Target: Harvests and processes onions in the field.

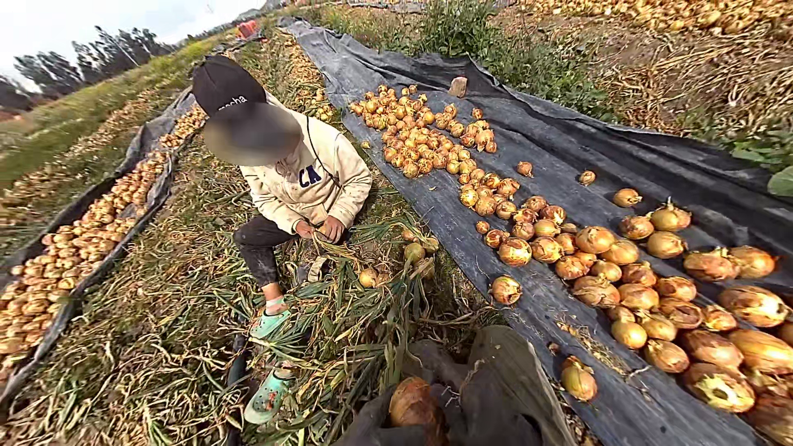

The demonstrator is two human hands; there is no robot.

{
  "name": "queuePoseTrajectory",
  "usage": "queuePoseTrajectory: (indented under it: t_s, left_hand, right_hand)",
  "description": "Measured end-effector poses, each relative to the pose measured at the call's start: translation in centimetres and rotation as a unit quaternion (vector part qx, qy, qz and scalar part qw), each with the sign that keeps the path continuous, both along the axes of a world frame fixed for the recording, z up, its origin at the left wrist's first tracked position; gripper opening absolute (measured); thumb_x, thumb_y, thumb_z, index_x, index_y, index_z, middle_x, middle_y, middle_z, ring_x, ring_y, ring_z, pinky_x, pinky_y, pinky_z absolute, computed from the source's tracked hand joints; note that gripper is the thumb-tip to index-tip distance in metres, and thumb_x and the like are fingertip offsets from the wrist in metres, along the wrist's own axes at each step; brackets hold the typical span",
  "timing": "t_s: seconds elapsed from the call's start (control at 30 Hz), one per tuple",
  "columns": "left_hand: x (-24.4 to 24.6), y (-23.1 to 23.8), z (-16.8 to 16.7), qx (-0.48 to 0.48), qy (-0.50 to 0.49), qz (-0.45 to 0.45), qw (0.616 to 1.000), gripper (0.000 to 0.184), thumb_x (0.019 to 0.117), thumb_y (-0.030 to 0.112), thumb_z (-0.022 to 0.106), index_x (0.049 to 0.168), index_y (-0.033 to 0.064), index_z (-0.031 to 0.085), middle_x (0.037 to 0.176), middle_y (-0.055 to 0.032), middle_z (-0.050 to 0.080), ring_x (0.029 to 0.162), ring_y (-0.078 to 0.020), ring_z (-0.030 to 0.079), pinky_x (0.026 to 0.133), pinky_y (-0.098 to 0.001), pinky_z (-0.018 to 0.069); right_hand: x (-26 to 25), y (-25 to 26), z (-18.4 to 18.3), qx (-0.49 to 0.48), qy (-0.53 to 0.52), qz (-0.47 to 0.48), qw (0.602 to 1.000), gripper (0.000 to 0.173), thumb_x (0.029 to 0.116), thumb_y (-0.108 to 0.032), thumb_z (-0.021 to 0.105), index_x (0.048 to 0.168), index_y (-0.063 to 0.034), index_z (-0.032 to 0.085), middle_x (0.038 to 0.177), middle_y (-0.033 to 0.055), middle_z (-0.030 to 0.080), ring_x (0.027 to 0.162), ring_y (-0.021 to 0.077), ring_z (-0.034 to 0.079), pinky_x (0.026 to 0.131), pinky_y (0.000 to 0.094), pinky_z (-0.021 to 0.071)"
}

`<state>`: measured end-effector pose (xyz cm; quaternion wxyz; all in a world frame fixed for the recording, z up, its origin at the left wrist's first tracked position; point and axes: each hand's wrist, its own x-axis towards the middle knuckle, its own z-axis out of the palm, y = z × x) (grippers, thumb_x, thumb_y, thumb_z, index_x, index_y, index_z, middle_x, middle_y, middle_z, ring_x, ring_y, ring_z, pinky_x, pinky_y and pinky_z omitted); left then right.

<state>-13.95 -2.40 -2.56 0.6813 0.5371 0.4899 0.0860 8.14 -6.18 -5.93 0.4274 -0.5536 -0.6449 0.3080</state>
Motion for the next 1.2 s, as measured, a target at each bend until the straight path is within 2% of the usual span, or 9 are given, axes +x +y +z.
queuePoseTrajectory:
  t_s: [0.13,0.3,0.4,0.5,0.63,0.77,0.87,1.07,1.2]
  left_hand:
    - [0.4,0.9,-0.3,0.0,-0.033,0.071,0.997,0.027,0.0867,0.002,0.075,0.112,0.0016,0.065,0.08,-0.0107,0.072,0.058,-0.0185,0.066,0.054,-0.0328,0.058]
    - [3.7,4.6,2.7,0.188,0.13,-0.046,0.972,0.035,0.1039,0.042,0.057,0.092,0.01,0.067,0.063,-0.0013,0.064,0.049,-0.0129,0.058,0.05,-0.0317,0.051]
    - [6.6,4.9,3.9,0.3,0.304,-0.137,0.894,0.044,0.1005,0.057,0.052,0.111,0.0207,0.074,0.085,0.0014,0.075,0.078,-0.0159,0.072,0.076,-0.0452,0.06]
    - [10.5,3.9,6.0,0.244,0.379,-0.288,0.845,0.048,0.1095,0.044,0.041,0.133,0.0099,0.065,0.114,-0.0174,0.072,0.109,-0.0354,0.069,0.097,-0.0576,0.0508]
    - [12.6,3.6,1.6,0.305,0.324,-0.451,0.773,0.054,0.1103,0.045,0.033,0.117,0.002,0.066,0.104,-0.0239,0.071,0.101,-0.0442,0.07,0.086,-0.0636,0.0534]
    - [18.1,8.2,1.4,0.214,0.469,-0.458,0.724,0.044,0.1112,0.036,0.038,0.137,0.0062,0.059,0.126,-0.0255,0.066,0.118,-0.0471,0.064,0.094,-0.0672,0.0498]
    - [16.7,16.1,-4.4,0.224,0.594,-0.314,0.706,0.04,0.1077,0.038,0.043,0.127,0.0108,0.066,0.122,-0.0201,0.07,0.113,-0.0416,0.068,0.089,-0.0635,0.0547]
    - [18.2,25.8,-9.9,0.291,0.567,-0.264,0.724,0.051,0.0968,0.038,0.06,0.142,0.0138,0.058,0.134,-0.0202,0.064,0.122,-0.0424,0.063,0.093,-0.0631,0.0548]
    - [23.5,32.4,-16.8,0.382,0.503,-0.233,0.74,0.054,0.0896,0.025,0.069,0.141,0.014,0.059,0.132,-0.0252,0.061,0.119,-0.0475,0.06,0.089,-0.0652,0.0544]
  right_hand:
    - [1.6,0.1,-2.9,-0.026,0.103,-0.135,0.985,0.048,0.1094,-0.041,0.038,0.145,-0.0144,0.057,0.12,0.0025,0.072,0.099,0.0095,0.07,0.087,0.036,0.0597]
    - [2.9,-0.8,-3.7,-0.314,-0.12,-0.008,0.942,0.07,0.1022,-0.066,0.035,0.131,-0.0086,0.065,0.109,0.0212,0.071,0.106,0.039,0.068,0.093,0.06,0.0522]
    - [1.9,-0.4,-3.8,-0.309,-0.042,0.004,0.95,0.075,0.1004,-0.068,0.038,0.107,-0.0014,0.07,0.095,0.02,0.07,0.093,0.0351,0.069,0.084,0.0557,0.0546]
    - [1.7,0.4,-4.6,-0.26,0.211,-0.083,0.939,0.061,0.104,-0.061,0.04,0.116,-0.0055,0.062,0.081,0.0055,0.063,0.063,0.0151,0.061,0.059,0.036,0.0557]
    - [3.2,-0.7,-1.6,-0.314,0.34,-0.154,0.873,0.053,0.1082,-0.051,0.035,0.129,-0.0063,0.055,0.083,0.0021,0.061,0.059,0.01,0.055,0.052,0.03,0.051]
    - [7.6,-0.4,-6.0,-0.195,0.051,-0.159,0.966,0.055,0.1057,-0.05,0.043,0.11,-0.0032,0.071,0.085,0.0101,0.07,0.076,0.0201,0.069,0.072,0.0419,0.0584]
    - [11.7,1.0,-6.5,0.026,-0.148,-0.261,0.953,0.059,0.1058,-0.048,0.039,0.088,-0.0027,0.072,0.076,0.0139,0.071,0.073,0.0267,0.072,0.066,0.0457,0.0592]
    - [19.3,4.8,-5.7,0.026,-0.09,-0.373,0.923,0.065,0.1009,-0.061,0.044,0.15,-0.0186,0.051,0.126,0.0077,0.069,0.109,0.0168,0.069,0.092,0.0451,0.0572]
    - [16.5,5.0,-3.0,-0.06,-0.04,-0.41,0.909,0.063,0.1019,-0.048,0.051,0.133,0.0062,0.061,0.114,0.0192,0.073,0.103,0.0242,0.072,0.094,0.0429,0.0568]
